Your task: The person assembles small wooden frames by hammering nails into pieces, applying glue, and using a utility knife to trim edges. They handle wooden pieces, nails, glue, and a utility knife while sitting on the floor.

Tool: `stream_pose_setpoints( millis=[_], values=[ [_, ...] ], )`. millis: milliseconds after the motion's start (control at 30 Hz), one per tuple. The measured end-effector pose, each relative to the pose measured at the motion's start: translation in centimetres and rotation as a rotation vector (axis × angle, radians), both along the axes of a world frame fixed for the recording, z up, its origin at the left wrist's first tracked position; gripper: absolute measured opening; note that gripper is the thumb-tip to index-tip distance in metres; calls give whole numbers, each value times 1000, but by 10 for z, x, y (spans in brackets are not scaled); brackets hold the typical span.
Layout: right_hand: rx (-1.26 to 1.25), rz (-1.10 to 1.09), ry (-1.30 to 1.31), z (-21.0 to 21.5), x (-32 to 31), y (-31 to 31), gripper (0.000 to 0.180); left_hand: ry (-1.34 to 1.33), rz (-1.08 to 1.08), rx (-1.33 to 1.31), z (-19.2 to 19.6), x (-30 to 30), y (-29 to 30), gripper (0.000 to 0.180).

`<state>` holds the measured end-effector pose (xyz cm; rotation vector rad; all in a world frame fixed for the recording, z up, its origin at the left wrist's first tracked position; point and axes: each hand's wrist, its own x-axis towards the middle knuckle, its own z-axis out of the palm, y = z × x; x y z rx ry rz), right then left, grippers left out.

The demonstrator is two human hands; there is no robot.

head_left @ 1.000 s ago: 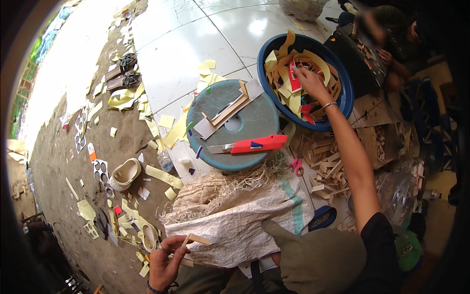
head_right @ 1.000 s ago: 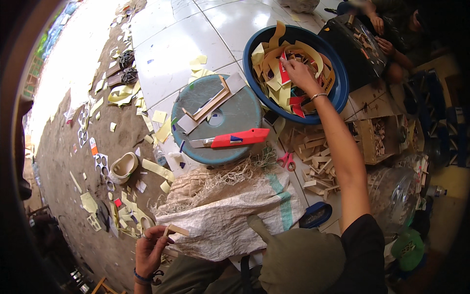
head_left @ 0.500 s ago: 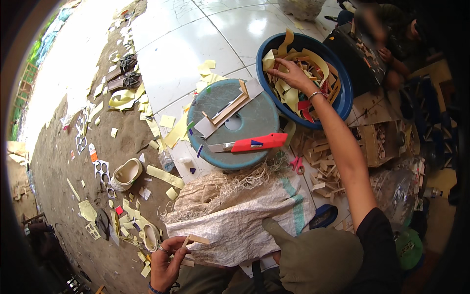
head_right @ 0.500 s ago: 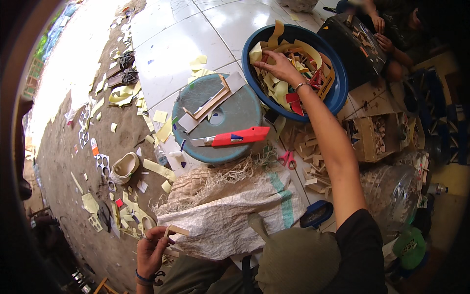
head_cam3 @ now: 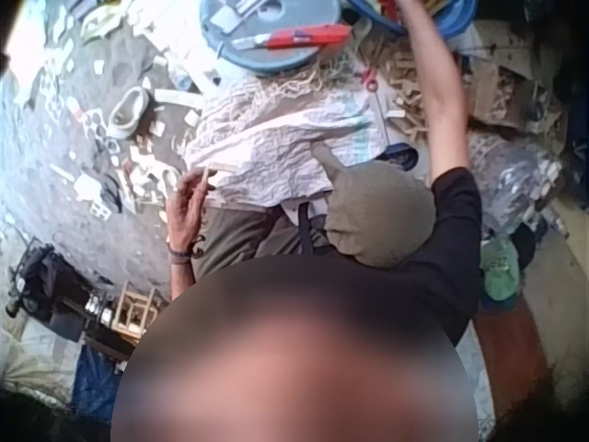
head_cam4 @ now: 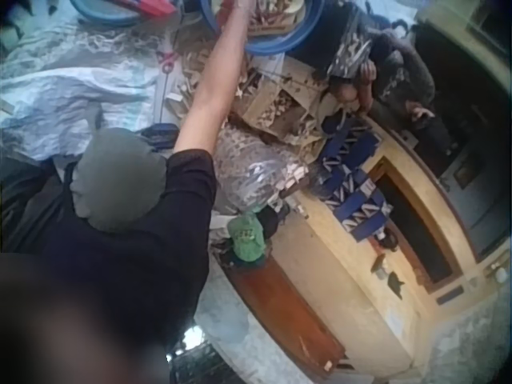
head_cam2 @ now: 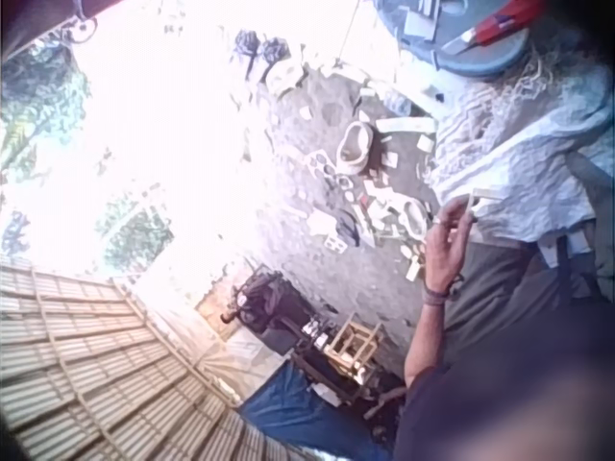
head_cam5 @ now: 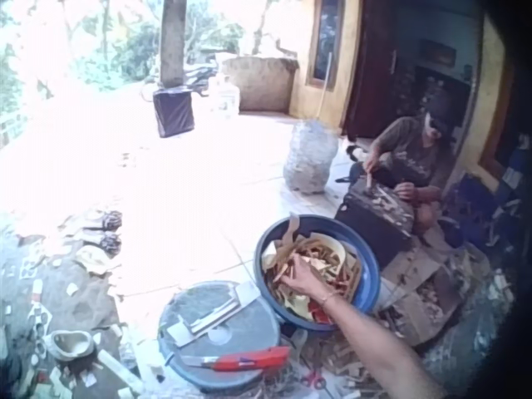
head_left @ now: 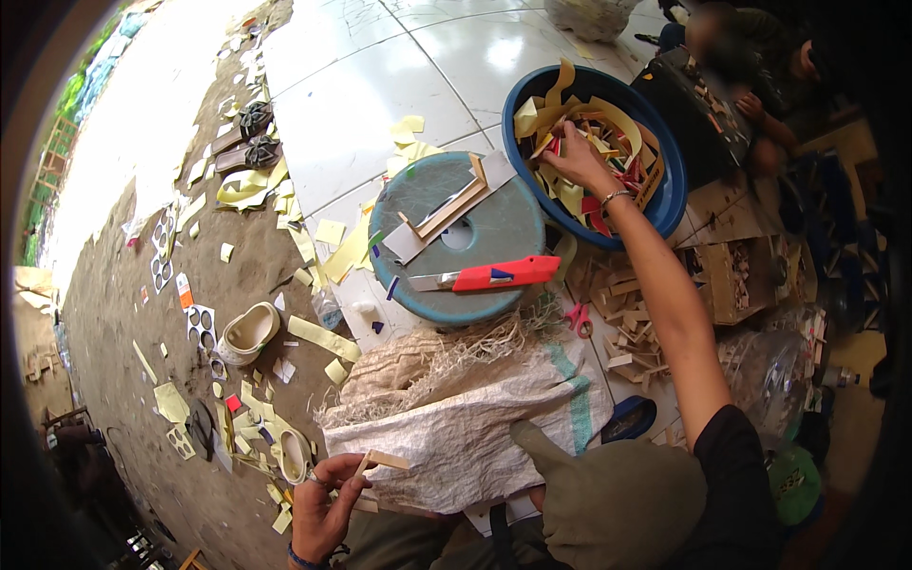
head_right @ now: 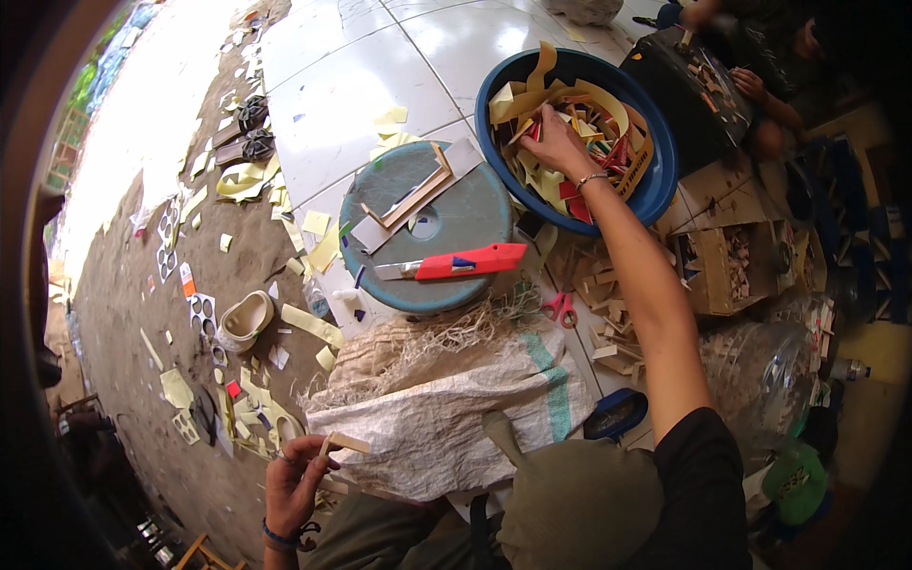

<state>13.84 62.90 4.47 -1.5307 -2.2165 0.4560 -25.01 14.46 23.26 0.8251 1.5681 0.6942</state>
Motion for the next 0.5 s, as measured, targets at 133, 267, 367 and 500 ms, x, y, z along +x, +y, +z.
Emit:
stream_pose_setpoints(
  millis=[133, 267, 367, 500],
  values=[
    [-76, -53, 67, -10, 16, 0, 50, 19, -6, -4, 1, 0, -1, 25],
    [-184, -113, 205, -19, 25, 8, 48, 27, -7, 1, 1, 1, -1, 24],
    [-118, -112, 289, -27, 24, 10, 49, 26, -4, 1, 2, 1, -1, 24],
    [-23, -147, 326, -31, 23, 8, 49, 28, -4, -7, 2, 1, -1, 25]
  ],
)
